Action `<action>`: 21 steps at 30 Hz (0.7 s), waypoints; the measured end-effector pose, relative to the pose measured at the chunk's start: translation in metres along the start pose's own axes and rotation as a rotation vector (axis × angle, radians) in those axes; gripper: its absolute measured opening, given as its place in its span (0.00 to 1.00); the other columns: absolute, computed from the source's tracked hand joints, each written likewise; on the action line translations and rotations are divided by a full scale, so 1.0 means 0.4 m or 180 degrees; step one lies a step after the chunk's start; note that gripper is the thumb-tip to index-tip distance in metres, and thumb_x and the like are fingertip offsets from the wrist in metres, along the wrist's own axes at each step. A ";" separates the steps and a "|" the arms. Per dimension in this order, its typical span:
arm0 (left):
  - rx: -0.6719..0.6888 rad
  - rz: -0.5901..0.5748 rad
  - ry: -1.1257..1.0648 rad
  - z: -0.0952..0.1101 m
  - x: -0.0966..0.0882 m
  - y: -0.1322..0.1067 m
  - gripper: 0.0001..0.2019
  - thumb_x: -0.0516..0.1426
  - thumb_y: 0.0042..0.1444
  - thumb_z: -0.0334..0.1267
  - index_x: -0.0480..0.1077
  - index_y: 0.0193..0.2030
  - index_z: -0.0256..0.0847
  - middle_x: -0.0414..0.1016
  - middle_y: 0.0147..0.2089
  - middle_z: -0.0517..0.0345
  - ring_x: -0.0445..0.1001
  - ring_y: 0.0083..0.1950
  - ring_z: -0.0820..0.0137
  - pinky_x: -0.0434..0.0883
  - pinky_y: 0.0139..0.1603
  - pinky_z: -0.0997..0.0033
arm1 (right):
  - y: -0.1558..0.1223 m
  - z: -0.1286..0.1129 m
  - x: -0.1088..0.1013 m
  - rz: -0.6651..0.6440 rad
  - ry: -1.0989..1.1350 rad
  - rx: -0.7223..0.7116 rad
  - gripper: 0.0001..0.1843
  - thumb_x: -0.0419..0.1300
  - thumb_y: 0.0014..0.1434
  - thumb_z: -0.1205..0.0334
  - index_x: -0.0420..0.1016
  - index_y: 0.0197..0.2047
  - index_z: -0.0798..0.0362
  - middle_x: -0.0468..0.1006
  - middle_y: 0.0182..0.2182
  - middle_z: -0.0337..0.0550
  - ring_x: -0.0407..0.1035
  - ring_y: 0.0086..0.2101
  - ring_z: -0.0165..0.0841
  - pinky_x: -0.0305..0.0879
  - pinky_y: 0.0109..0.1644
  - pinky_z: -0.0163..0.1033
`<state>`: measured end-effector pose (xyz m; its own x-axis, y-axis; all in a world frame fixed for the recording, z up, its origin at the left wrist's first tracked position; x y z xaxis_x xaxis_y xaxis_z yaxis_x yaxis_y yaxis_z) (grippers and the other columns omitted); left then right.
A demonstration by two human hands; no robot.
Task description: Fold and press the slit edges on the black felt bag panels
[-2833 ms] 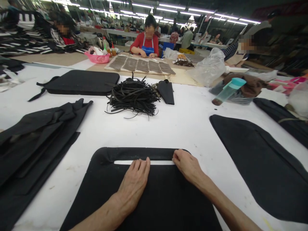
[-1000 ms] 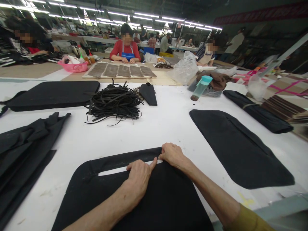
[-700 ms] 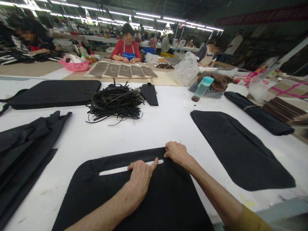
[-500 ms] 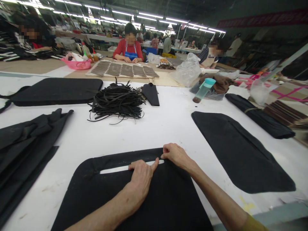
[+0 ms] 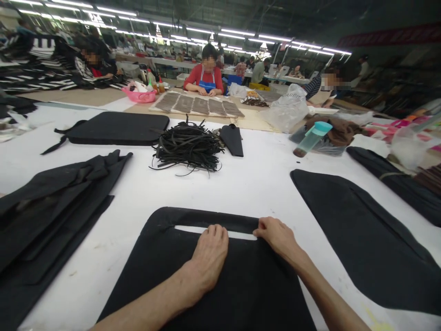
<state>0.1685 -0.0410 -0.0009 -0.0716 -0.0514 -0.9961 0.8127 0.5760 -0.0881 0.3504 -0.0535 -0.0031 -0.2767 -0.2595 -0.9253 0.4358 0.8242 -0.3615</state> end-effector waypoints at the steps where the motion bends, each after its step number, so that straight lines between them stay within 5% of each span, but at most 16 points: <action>1: 0.0039 0.0029 -0.0082 -0.002 0.004 -0.010 0.30 0.57 0.43 0.26 0.59 0.57 0.26 0.65 0.53 0.37 0.65 0.51 0.55 0.66 0.49 0.59 | -0.009 0.005 -0.002 0.0042 0.0004 -0.0005 0.05 0.56 0.52 0.61 0.69 0.26 0.50 0.74 0.27 0.39 0.67 0.31 0.33 0.51 0.30 0.35; 5: 0.0247 0.0270 -0.0367 -0.024 0.029 -0.060 0.24 0.54 0.51 0.29 0.59 0.57 0.30 0.60 0.61 0.41 0.57 0.62 0.58 0.56 0.61 0.60 | -0.051 -0.012 -0.004 0.0404 0.0086 -0.0154 0.08 0.47 0.58 0.65 0.67 0.33 0.49 0.73 0.33 0.39 0.66 0.35 0.31 0.52 0.34 0.34; 9: 0.0357 0.0469 -0.0678 -0.056 0.041 -0.096 0.23 0.51 0.58 0.45 0.58 0.58 0.37 0.57 0.64 0.48 0.52 0.65 0.62 0.51 0.65 0.61 | -0.089 -0.104 0.007 0.0803 0.0469 -0.0689 0.09 0.47 0.60 0.61 0.67 0.32 0.48 0.72 0.32 0.38 0.65 0.35 0.31 0.53 0.36 0.34; 13: 0.0715 0.0479 -0.0855 -0.052 0.035 -0.092 0.35 0.49 0.54 0.59 0.52 0.62 0.37 0.50 0.67 0.47 0.46 0.67 0.60 0.49 0.66 0.57 | -0.072 -0.171 0.038 0.0487 0.0571 -0.0588 0.11 0.50 0.59 0.55 0.66 0.27 0.49 0.72 0.26 0.36 0.65 0.29 0.31 0.51 0.32 0.34; 21: 0.0831 0.0466 -0.0875 -0.044 0.055 -0.064 0.36 0.47 0.55 0.58 0.52 0.62 0.31 0.55 0.64 0.43 0.49 0.66 0.60 0.48 0.66 0.60 | -0.017 -0.202 0.066 -0.0020 0.0551 -0.0378 0.08 0.58 0.51 0.55 0.68 0.26 0.49 0.73 0.23 0.34 0.65 0.28 0.29 0.50 0.28 0.33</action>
<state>0.1357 -0.0426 -0.0207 0.1843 -0.2210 -0.9577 0.9249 0.3686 0.0929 0.2712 -0.0252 -0.0157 -0.4267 -0.1830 -0.8857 0.3325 0.8790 -0.3418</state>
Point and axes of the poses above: each hand's wrist, its own y-axis towards the middle knuckle, its own x-axis out of the palm, z = x × y, the point moved 7 cm from there along y, towards the middle knuckle
